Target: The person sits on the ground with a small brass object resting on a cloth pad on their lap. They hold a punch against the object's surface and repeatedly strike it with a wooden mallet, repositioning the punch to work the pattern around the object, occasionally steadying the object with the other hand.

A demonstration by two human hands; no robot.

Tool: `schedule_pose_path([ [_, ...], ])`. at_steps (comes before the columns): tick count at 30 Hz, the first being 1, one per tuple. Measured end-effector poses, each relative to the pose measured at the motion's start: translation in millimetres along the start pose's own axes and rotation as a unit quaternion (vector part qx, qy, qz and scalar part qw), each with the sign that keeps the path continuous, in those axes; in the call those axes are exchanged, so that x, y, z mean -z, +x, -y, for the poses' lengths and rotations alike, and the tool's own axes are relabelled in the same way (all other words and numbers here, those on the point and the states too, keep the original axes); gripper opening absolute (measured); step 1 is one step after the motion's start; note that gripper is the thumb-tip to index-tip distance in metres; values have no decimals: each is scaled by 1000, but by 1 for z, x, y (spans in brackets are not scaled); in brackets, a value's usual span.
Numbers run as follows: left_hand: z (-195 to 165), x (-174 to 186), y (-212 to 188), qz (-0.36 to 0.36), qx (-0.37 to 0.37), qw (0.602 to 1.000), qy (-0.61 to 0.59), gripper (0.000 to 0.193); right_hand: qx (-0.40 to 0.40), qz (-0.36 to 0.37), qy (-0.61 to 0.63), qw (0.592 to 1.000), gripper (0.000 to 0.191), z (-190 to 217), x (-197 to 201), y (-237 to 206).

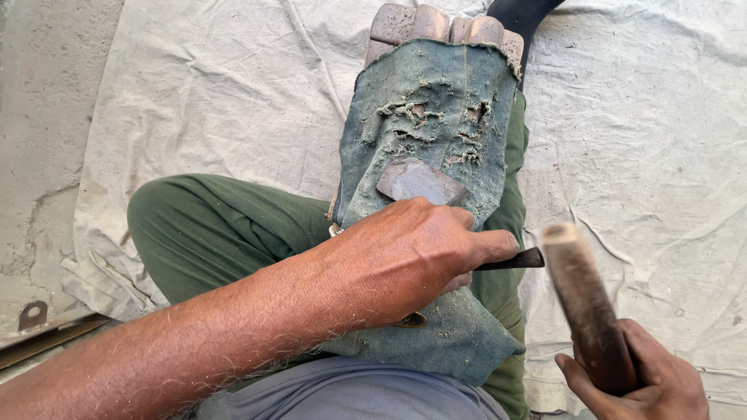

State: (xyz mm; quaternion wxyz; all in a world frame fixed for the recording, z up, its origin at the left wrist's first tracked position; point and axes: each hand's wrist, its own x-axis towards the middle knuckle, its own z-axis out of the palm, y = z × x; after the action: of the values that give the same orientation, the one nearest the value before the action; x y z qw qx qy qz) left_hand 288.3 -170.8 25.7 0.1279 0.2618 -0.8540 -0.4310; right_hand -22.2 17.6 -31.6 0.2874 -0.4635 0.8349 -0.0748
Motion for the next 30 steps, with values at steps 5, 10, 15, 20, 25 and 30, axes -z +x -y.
schedule_pose_path([
  [5, 2, -1, 3, -3, -16, 1000, -12, 45, -40, -29, 22, 999, 38, -9, -6, -5],
  [10, 2, -1, 6, -3, -36, 999, -14, 44, -53, -24, 82, 995, 35, -3, -13, -8],
  [15, 2, 1, 9, 29, -21, 999, -5, 39, -23, -50, 135, 989, 32, -3, -21, -15],
  [20, 3, 4, 12, 60, -30, 998, 6, 46, -38, -62, 59, 996, 31, -8, -25, -17],
  [25, 5, 6, 13, 56, -67, 996, -21, 54, 25, -22, 66, 997, 32, -14, -26, -16],
  [30, 5, 3, 15, 57, -71, 996, -20, 55, 33, -36, 133, 990, 34, -31, -30, -15],
])
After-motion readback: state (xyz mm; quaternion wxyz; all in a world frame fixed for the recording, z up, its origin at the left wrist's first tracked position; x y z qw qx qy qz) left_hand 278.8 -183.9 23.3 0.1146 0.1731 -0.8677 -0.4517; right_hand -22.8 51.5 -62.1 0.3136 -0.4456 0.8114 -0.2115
